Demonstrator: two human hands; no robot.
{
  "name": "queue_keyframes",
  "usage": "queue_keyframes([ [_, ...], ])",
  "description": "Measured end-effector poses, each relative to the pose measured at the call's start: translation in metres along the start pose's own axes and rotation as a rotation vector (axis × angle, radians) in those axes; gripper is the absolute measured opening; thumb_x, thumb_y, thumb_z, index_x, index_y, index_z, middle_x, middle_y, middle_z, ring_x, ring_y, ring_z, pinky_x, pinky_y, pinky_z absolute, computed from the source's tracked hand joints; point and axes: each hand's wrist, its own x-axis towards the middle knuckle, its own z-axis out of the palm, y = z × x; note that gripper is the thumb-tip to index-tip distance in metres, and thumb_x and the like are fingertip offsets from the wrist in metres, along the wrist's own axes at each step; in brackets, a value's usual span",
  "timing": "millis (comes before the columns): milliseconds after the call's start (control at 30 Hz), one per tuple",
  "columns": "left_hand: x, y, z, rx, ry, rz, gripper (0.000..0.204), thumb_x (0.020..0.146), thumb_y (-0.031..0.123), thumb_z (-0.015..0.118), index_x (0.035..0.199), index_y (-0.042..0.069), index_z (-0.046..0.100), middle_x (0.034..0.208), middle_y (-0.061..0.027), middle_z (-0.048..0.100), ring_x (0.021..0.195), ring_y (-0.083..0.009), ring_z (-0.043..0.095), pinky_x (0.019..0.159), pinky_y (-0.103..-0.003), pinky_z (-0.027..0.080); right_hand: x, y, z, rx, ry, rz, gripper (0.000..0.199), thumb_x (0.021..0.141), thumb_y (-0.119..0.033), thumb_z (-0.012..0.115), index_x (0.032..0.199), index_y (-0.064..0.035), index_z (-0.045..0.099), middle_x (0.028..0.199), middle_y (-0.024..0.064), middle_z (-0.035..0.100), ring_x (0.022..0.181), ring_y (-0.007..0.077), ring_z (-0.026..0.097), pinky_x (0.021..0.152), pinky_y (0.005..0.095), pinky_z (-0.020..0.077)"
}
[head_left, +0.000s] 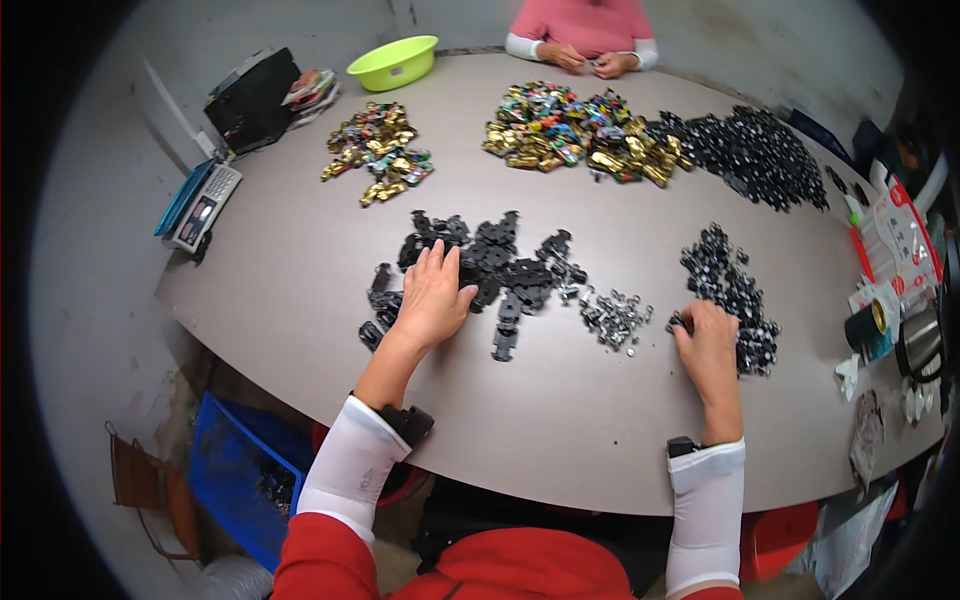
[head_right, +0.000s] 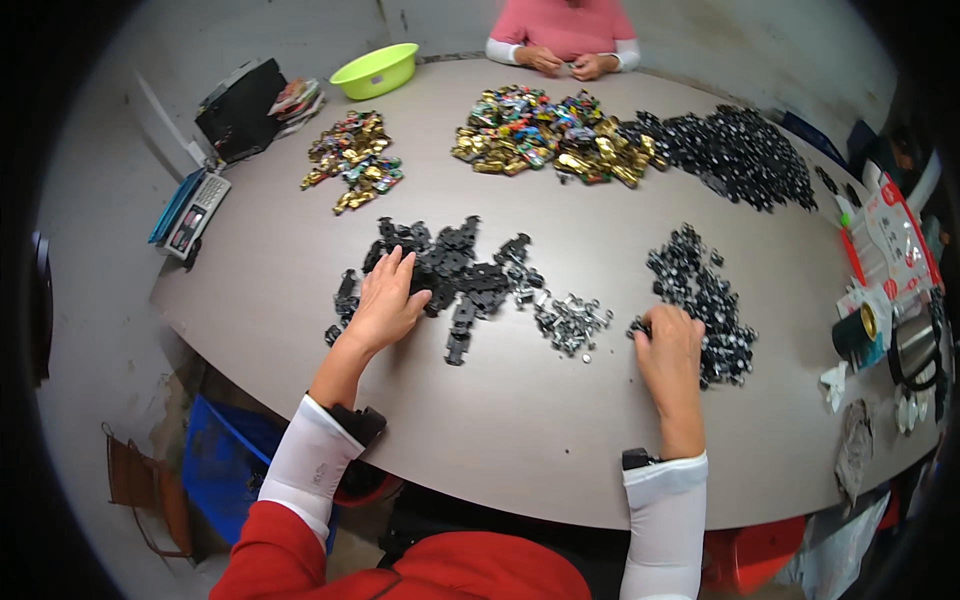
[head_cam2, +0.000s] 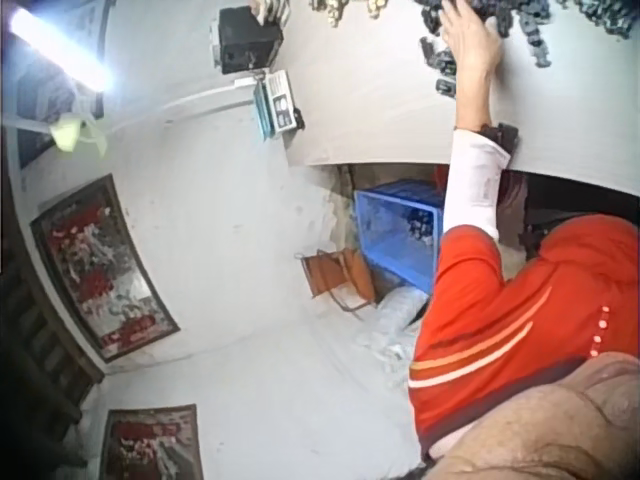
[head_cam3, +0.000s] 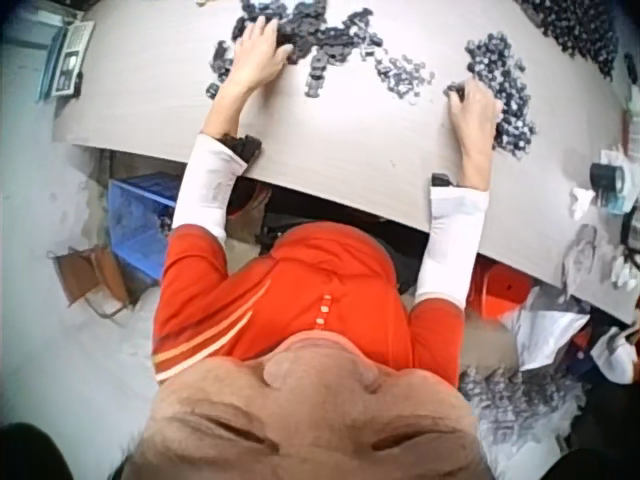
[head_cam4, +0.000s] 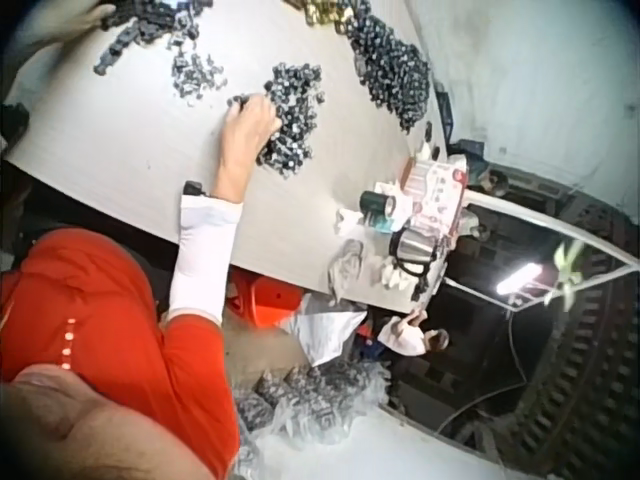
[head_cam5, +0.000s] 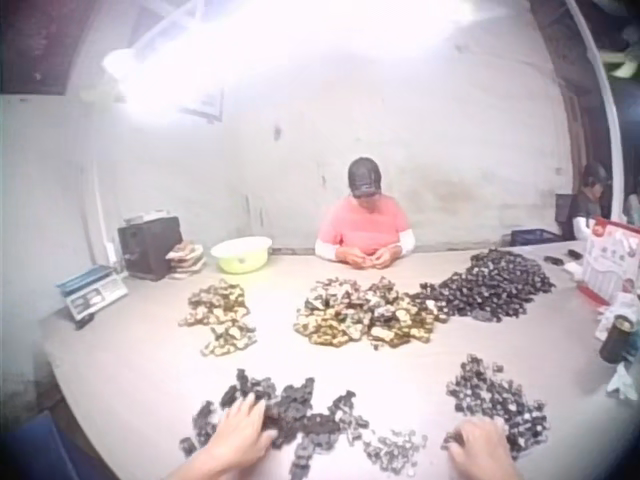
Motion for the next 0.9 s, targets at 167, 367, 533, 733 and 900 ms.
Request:
queue_keyframes([
  [167, 0.037, -0.064, 0.000, 0.031, 0.099, -0.119, 0.060, 0.091, 0.028, 0.060, 0.139, -0.002, 0.041, 0.145, -0.0243, 0.041, 0.137, -0.0378, 0.037, 0.110, -0.052, 0.033, -0.003, -0.001, 0.005, 0.015, 0.002, -0.018, 0.016, 0.072, -0.006, 0.074, 0.082, -0.0049, 0.061, 0.086, 0.0103, 0.062, 0.089, 0.0296, 0.058, 0.080, 0.0414, 0.0376],
  [367, 0.087, -0.090, 0.020, -0.122, 0.129, 0.120, 0.064, 0.091, 0.038, 0.061, 0.135, -0.005, 0.044, 0.132, -0.0266, 0.052, 0.124, -0.0414, 0.049, 0.105, -0.046, 0.039, -0.004, 0.012, 0.005, -0.023, 0.044, -0.050, 0.014, 0.071, -0.010, 0.072, 0.079, -0.0073, 0.062, 0.082, 0.0110, 0.061, 0.086, 0.0312, 0.059, 0.079, 0.0446, 0.0382],
  [533, 0.102, -0.108, 0.021, -0.135, -0.116, 0.016, 0.073, 0.093, 0.041, 0.058, 0.143, -0.006, 0.036, 0.146, -0.0372, 0.033, 0.139, -0.0482, 0.030, 0.115, -0.046, 0.028, 0.007, 0.001, 0.026, -0.035, 0.072, -0.058, 0.006, 0.073, -0.011, 0.067, 0.077, -0.0084, 0.065, 0.081, 0.0105, 0.065, 0.085, 0.0304, 0.063, 0.081, 0.0463, 0.0411],
  [733, 0.126, -0.060, 0.045, -0.095, -0.222, 0.119, 0.071, 0.096, 0.037, 0.056, 0.146, -0.007, 0.030, 0.151, -0.0358, 0.024, 0.142, -0.0468, 0.024, 0.117, -0.046, 0.024, -0.004, 0.021, 0.033, 0.010, 0.219, -0.056, 0.007, 0.074, -0.005, 0.063, 0.079, -0.0070, 0.060, 0.085, 0.0090, 0.060, 0.091, 0.0271, 0.058, 0.085, 0.0435, 0.0381],
  [900, 0.108, -0.025, 0.043, -0.111, -0.246, 0.160, 0.070, 0.097, 0.033, 0.055, 0.148, -0.007, 0.027, 0.152, -0.0343, 0.023, 0.143, -0.0452, 0.022, 0.118, -0.045, 0.022, -0.007, 0.013, 0.038, 0.036, 0.222, -0.046, 0.007, 0.076, -0.001, 0.061, 0.078, -0.0063, 0.057, 0.083, 0.0081, 0.055, 0.089, 0.0245, 0.054, 0.085, 0.0410, 0.0357],
])
